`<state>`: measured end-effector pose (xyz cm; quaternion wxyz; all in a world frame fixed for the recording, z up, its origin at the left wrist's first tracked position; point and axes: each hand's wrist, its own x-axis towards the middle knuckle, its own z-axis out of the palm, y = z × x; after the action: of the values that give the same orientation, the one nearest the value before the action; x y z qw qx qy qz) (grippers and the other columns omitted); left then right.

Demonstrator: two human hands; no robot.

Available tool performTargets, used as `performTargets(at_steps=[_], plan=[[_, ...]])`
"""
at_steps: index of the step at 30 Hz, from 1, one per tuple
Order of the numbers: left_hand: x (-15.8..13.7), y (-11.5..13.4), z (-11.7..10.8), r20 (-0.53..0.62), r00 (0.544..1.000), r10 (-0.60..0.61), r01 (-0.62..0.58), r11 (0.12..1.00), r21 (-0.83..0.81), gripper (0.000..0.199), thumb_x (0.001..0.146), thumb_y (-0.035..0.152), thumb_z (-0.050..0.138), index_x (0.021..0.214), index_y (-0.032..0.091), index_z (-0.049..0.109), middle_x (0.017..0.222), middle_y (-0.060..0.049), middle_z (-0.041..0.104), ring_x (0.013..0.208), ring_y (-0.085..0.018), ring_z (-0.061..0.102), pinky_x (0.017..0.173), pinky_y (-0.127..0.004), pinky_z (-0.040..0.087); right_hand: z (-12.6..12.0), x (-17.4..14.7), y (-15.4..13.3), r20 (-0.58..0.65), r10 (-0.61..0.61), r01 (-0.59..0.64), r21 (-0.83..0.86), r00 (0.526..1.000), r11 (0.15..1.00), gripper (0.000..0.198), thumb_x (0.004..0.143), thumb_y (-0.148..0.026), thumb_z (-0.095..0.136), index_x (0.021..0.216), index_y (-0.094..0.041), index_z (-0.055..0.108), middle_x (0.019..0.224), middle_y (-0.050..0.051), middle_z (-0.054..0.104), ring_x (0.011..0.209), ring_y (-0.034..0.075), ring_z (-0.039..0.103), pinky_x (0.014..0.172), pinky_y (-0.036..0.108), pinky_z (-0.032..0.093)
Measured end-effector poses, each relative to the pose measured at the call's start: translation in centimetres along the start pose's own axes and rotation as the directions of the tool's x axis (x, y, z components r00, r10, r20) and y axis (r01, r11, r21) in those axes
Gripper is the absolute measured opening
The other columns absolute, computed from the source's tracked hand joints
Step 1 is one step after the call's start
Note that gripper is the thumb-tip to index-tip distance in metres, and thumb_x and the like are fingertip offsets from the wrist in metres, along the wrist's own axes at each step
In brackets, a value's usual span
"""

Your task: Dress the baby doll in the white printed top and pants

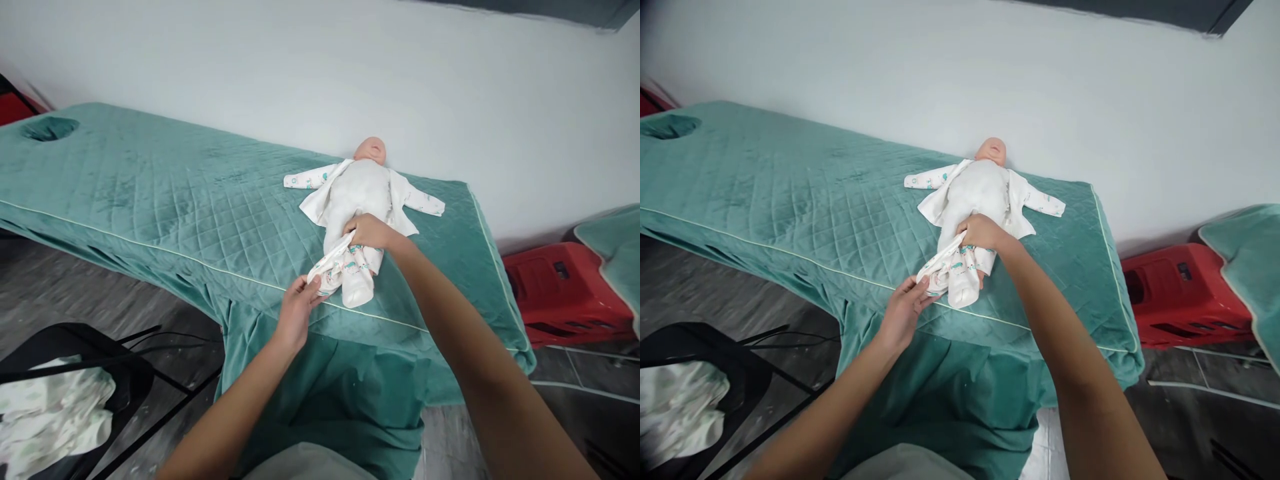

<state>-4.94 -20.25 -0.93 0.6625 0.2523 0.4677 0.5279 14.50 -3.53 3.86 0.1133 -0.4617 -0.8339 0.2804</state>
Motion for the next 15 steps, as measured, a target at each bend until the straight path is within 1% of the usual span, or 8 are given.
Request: performTargets(at_steps=[3, 5, 8, 11, 13, 15], plan=[[0.6, 0.7, -0.3, -0.009, 1.000, 0.005, -0.004, 0.995, 0.095, 0.039, 0.071, 0.049, 0.082, 0.080, 0.015, 0.065, 0.081, 0.000, 0.067, 0.079, -0.014, 0.065, 0.082, -0.032, 0.058, 0.1, -0.1, -0.1, 0.013, 0.004, -0.004, -0.042, 1.000, 0.999, 0.018, 0.067, -0.014, 0.065, 0.079, -0.019, 0.078, 0.085, 0.002, 0.076, 0.078, 0.018, 0.065, 0.068, 0.026, 0.041], [0.6, 1.1, 0.0, -0.008, 1.000, 0.000, 0.001, 0.994, 0.107, 0.040, 0.069, 0.049, 0.082, 0.079, 0.015, 0.065, 0.081, -0.001, 0.068, 0.081, -0.015, 0.066, 0.083, -0.033, 0.058, 0.1, -0.3, -0.3, 0.025, -0.015, 0.017, -0.076, 1.000, 0.997, 0.016, 0.068, -0.016, 0.066, 0.078, -0.019, 0.078, 0.088, 0.003, 0.076, 0.080, 0.019, 0.065, 0.068, 0.026, 0.041], [0.2, 1.3, 0.5, 0.018, 0.999, -0.040, 0.040, 0.999, 0.034, 0.037, 0.071, 0.046, 0.083, 0.080, 0.014, 0.066, 0.090, -0.005, 0.072, 0.088, -0.017, 0.068, 0.088, -0.035, 0.057, 0.1, -0.4, -0.4, 0.064, -0.046, 0.053, -0.113, 0.997, 0.992, 0.012, 0.071, -0.019, 0.067, 0.077, -0.019, 0.077, 0.086, 0.004, 0.075, 0.080, 0.019, 0.064, 0.069, 0.027, 0.040], [0.5, 1.2, 0.5, 0.065, 0.996, -0.067, 0.071, 0.995, -0.065, 0.034, 0.071, 0.042, 0.084, 0.081, 0.014, 0.066, 0.094, -0.007, 0.074, 0.089, -0.018, 0.070, 0.090, -0.037, 0.057, 0.2, -0.5, -0.3, 0.075, -0.059, 0.066, -0.097, 0.995, 0.993, 0.012, 0.073, -0.019, 0.065, 0.076, -0.020, 0.076, 0.084, 0.004, 0.075, 0.079, 0.019, 0.063, 0.068, 0.027, 0.039], [1.1, 1.1, 0.2, 0.092, 0.995, -0.045, 0.052, 0.995, -0.082, 0.034, 0.072, 0.042, 0.083, 0.083, 0.014, 0.067, 0.094, -0.007, 0.074, 0.088, -0.017, 0.070, 0.089, -0.036, 0.058, 0.2, -0.6, -0.2, 0.059, -0.079, 0.082, -0.052, 0.995, 0.995, 0.012, 0.073, -0.018, 0.064, 0.077, -0.019, 0.076, 0.086, 0.004, 0.075, 0.081, 0.020, 0.064, 0.070, 0.027, 0.040], [1.8, 1.1, -0.1, 0.108, 0.994, -0.004, 0.010, 0.998, -0.055, 0.035, 0.073, 0.043, 0.082, 0.085, 0.014, 0.068, 0.093, -0.006, 0.073, 0.086, -0.017, 0.069, 0.085, -0.035, 0.058, 0.2, -0.7, -0.2, 0.038, -0.093, 0.093, 0.001, 0.995, 0.996, 0.012, 0.073, -0.018, 0.063, 0.078, -0.018, 0.075, 0.088, 0.004, 0.074, 0.082, 0.020, 0.064, 0.072, 0.027, 0.041]])
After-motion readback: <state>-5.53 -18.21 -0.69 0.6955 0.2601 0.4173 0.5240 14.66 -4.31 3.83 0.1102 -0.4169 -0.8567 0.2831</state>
